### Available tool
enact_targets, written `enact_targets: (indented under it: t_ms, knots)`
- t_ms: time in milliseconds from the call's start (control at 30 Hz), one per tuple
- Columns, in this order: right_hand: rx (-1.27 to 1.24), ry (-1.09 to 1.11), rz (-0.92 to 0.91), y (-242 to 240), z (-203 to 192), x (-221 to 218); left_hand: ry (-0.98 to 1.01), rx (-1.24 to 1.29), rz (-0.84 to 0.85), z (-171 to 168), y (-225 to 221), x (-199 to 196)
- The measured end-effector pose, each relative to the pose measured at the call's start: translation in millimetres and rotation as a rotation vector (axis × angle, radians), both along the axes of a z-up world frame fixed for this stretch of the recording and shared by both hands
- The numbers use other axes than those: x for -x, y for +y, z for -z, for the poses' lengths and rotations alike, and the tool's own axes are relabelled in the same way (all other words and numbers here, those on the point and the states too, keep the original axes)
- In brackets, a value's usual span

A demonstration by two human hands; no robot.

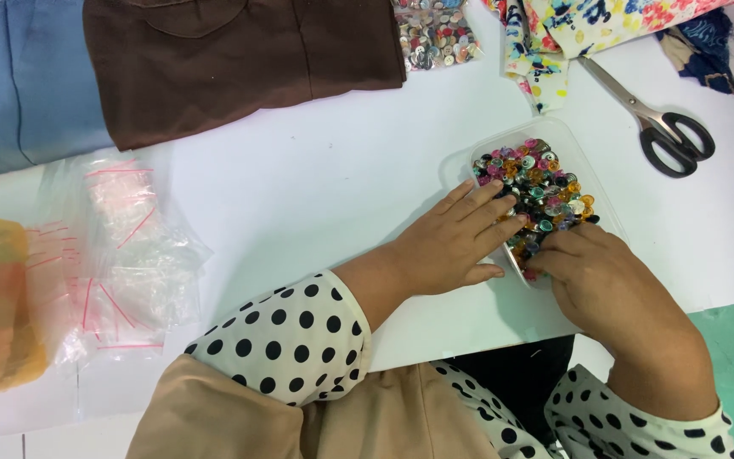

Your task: Arranging small decorative buttons into a specific pattern on a workspace

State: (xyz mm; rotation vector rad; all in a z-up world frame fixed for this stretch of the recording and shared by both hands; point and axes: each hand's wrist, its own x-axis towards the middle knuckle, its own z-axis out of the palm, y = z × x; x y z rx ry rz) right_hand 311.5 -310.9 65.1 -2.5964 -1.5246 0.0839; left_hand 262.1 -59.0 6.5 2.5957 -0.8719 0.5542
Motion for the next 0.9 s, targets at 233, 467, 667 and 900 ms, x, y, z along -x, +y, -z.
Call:
enact_targets:
  t_ms: [233,467,667,900]
  knots:
    - [-0.187,0.063,-0.084,27,-8,-25,0.034,-0.057,-0.039,-1,-1,1]
    - [-0.211,0.122,0.12,-10,-32,-16,0.042,-0.14,-0.043,-4,2,1]
    - [-0.023,0.168,0.068,-34,-14,-14,0.029,-0.134,-0.036,1,2,-1]
    - [-0.076,0.208,0.092,-26,-6,-18,0.015,-0.086,-0.022,1,3,0]
